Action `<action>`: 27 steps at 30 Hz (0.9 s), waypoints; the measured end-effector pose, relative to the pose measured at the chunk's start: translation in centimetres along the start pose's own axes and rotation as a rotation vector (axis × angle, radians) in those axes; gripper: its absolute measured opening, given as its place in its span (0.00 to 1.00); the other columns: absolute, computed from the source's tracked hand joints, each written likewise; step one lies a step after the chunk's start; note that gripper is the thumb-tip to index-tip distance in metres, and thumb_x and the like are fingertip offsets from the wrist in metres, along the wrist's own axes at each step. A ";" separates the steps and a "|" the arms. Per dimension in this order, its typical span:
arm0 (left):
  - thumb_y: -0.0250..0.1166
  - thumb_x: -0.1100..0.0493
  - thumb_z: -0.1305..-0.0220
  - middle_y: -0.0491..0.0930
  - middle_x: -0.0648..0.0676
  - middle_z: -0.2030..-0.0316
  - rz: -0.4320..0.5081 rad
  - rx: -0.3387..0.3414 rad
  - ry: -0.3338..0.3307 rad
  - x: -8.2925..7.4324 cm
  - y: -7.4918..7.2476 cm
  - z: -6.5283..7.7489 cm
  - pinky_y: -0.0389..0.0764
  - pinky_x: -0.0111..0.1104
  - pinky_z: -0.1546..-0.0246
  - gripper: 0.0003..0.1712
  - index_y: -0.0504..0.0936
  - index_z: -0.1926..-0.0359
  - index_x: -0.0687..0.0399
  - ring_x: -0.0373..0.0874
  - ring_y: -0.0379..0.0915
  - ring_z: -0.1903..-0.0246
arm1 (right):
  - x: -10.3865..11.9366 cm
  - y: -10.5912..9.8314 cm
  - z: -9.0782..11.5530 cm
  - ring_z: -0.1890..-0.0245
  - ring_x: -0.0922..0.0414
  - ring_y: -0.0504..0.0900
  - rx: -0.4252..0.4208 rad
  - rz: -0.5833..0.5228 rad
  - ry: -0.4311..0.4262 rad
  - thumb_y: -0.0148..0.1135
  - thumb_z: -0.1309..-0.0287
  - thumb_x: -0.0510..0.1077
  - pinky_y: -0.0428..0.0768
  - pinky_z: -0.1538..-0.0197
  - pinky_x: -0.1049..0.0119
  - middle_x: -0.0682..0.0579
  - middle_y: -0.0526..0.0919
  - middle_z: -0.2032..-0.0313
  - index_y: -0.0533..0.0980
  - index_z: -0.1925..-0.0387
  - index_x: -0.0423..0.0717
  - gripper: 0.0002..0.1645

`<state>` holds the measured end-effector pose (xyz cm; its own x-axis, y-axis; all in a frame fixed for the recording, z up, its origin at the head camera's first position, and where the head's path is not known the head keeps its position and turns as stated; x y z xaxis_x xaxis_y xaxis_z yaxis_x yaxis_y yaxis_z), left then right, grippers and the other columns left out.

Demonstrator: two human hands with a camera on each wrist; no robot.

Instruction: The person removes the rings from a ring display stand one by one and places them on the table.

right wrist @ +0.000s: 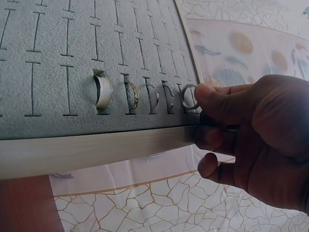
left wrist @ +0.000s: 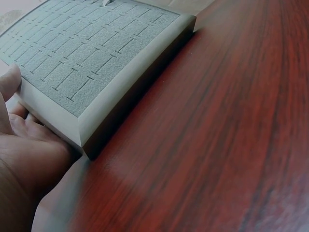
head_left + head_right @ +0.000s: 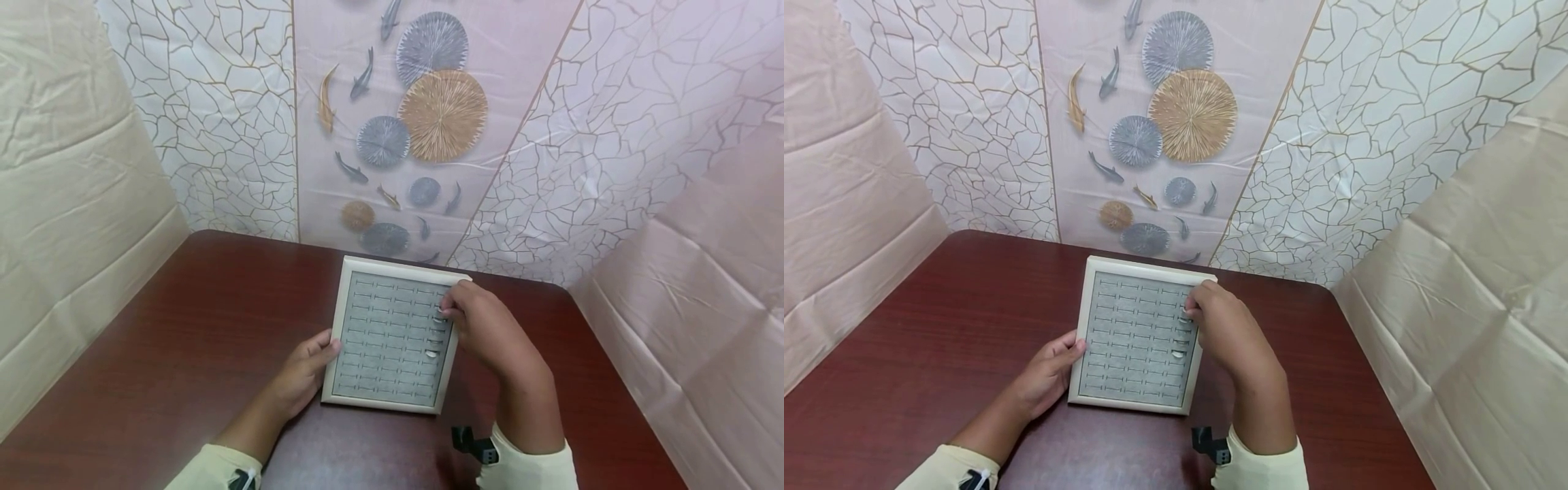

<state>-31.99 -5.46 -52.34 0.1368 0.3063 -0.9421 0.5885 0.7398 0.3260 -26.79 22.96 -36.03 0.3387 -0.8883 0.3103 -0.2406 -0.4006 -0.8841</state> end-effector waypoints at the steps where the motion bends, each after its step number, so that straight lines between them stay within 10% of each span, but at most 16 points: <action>1: 0.52 0.52 0.11 0.90 0.41 0.46 0.001 -0.002 -0.002 0.0 0.0 0.0 0.85 0.32 0.41 0.36 0.57 0.19 0.74 0.36 0.86 0.45 | 0.0 0.0 0.0 0.64 0.57 0.77 0.003 -0.005 -0.009 0.64 0.30 0.26 0.77 0.59 0.62 0.53 0.79 0.66 0.79 0.67 0.44 0.12; 11: 0.51 0.52 0.11 0.90 0.40 0.48 -0.002 -0.003 0.009 0.2 0.0 -0.1 0.86 0.33 0.42 0.35 0.59 0.20 0.74 0.36 0.86 0.46 | -0.6 -0.5 0.5 0.63 0.55 0.77 -0.016 -0.057 -0.056 0.63 0.31 0.25 0.78 0.60 0.64 0.51 0.76 0.65 0.75 0.66 0.44 0.13; 27: 0.51 0.52 0.11 0.90 0.39 0.48 -0.008 0.002 0.016 0.1 0.0 -0.1 0.86 0.33 0.42 0.35 0.58 0.19 0.75 0.36 0.86 0.46 | -2.7 -2.9 1.7 0.62 0.52 0.76 -0.009 -0.015 0.110 0.63 0.26 0.30 0.76 0.57 0.58 0.48 0.78 0.63 0.76 0.60 0.41 0.06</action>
<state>-32.03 -5.43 -52.39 0.1197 0.3097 -0.9433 0.5908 0.7413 0.3184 -25.48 26.86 -34.91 0.2406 -0.9012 0.3605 -0.2445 -0.4157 -0.8760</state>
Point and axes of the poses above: each hand's wrist, its own z-axis away from the middle knuckle, its own y-axis out of the palm, x = y × z, the point moved 1 cm from there along -z, towards the middle knuckle
